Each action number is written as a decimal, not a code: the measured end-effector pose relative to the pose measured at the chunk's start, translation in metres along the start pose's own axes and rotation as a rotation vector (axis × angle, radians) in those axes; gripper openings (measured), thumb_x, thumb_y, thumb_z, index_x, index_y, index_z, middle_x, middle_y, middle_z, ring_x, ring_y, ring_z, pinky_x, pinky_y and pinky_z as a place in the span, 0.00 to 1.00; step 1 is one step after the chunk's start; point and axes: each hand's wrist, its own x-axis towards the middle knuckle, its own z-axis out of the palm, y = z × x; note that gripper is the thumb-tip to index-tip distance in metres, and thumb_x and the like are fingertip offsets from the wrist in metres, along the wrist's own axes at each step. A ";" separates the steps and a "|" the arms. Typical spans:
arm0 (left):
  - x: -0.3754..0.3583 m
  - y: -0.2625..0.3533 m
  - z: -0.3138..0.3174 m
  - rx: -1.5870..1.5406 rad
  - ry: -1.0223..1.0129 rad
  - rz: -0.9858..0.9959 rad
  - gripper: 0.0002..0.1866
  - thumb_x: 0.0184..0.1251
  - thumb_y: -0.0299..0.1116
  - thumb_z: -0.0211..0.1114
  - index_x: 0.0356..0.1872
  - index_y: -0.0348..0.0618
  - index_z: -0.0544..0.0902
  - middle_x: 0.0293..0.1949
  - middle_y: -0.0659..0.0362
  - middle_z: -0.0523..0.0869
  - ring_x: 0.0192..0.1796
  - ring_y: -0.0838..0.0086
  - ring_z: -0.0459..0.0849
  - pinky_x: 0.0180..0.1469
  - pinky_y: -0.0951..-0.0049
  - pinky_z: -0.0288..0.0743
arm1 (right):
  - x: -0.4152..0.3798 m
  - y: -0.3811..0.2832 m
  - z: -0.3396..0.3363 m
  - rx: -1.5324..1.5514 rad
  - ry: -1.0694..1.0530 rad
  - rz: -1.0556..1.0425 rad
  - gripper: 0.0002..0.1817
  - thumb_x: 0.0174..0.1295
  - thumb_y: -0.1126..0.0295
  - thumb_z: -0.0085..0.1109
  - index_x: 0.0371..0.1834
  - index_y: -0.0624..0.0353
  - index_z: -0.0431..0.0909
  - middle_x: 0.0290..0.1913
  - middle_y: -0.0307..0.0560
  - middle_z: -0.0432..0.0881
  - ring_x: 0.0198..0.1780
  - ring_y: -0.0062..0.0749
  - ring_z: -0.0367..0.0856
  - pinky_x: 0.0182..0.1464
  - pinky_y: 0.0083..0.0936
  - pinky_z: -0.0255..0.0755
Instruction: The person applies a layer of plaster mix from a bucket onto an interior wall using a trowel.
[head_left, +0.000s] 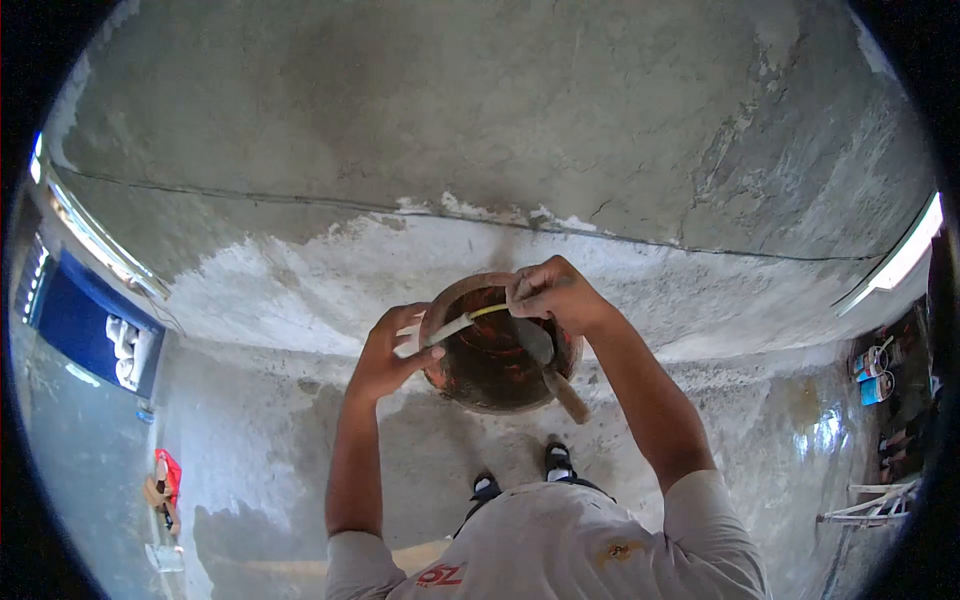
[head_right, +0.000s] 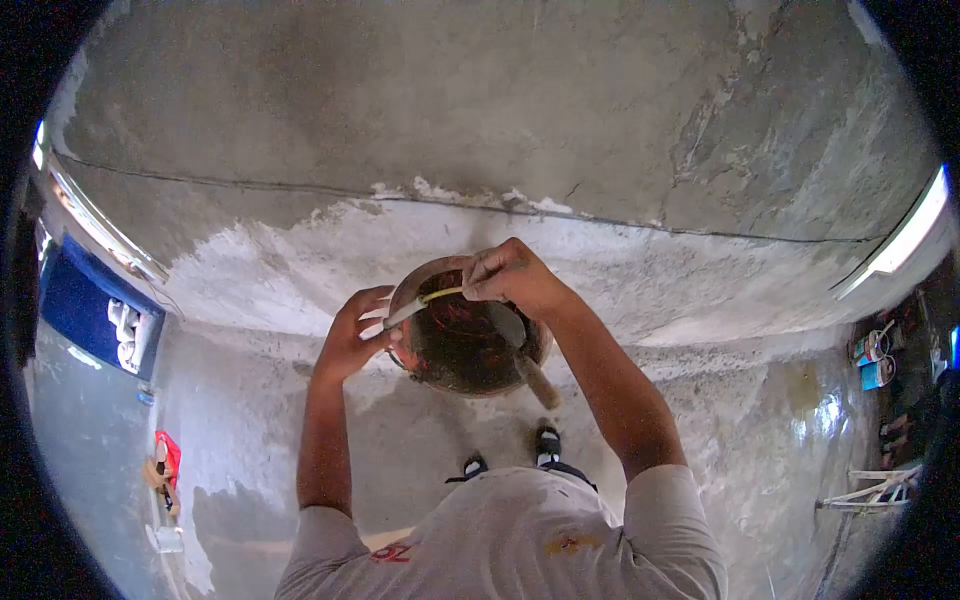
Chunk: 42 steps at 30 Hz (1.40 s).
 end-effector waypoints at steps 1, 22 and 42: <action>-0.004 0.004 0.006 -0.004 -0.001 0.015 0.31 0.60 0.36 0.78 0.64 0.41 0.77 0.61 0.52 0.79 0.61 0.66 0.81 0.60 0.63 0.77 | -0.002 -0.012 -0.003 -0.013 0.005 -0.008 0.02 0.49 0.80 0.69 0.25 0.69 0.85 0.31 0.45 0.83 0.33 0.30 0.78 0.42 0.25 0.71; -0.018 0.056 0.156 -1.820 -0.755 0.066 0.17 0.66 0.41 0.73 0.44 0.40 0.80 0.30 0.60 0.78 0.32 0.70 0.78 0.29 0.71 0.79 | -0.116 -0.012 0.010 -0.083 0.735 -0.076 0.10 0.61 0.78 0.67 0.45 0.61 0.84 0.38 0.44 0.86 0.40 0.21 0.80 0.44 0.21 0.75; 0.047 0.038 0.095 -0.109 -0.146 0.167 0.12 0.60 0.25 0.76 0.39 0.44 0.81 0.33 0.68 0.83 0.35 0.84 0.81 0.37 0.80 0.70 | -0.168 -0.042 0.016 0.164 0.566 -0.429 0.23 0.67 0.56 0.59 0.48 0.69 0.80 0.40 0.45 0.77 0.28 0.20 0.66 0.26 0.18 0.57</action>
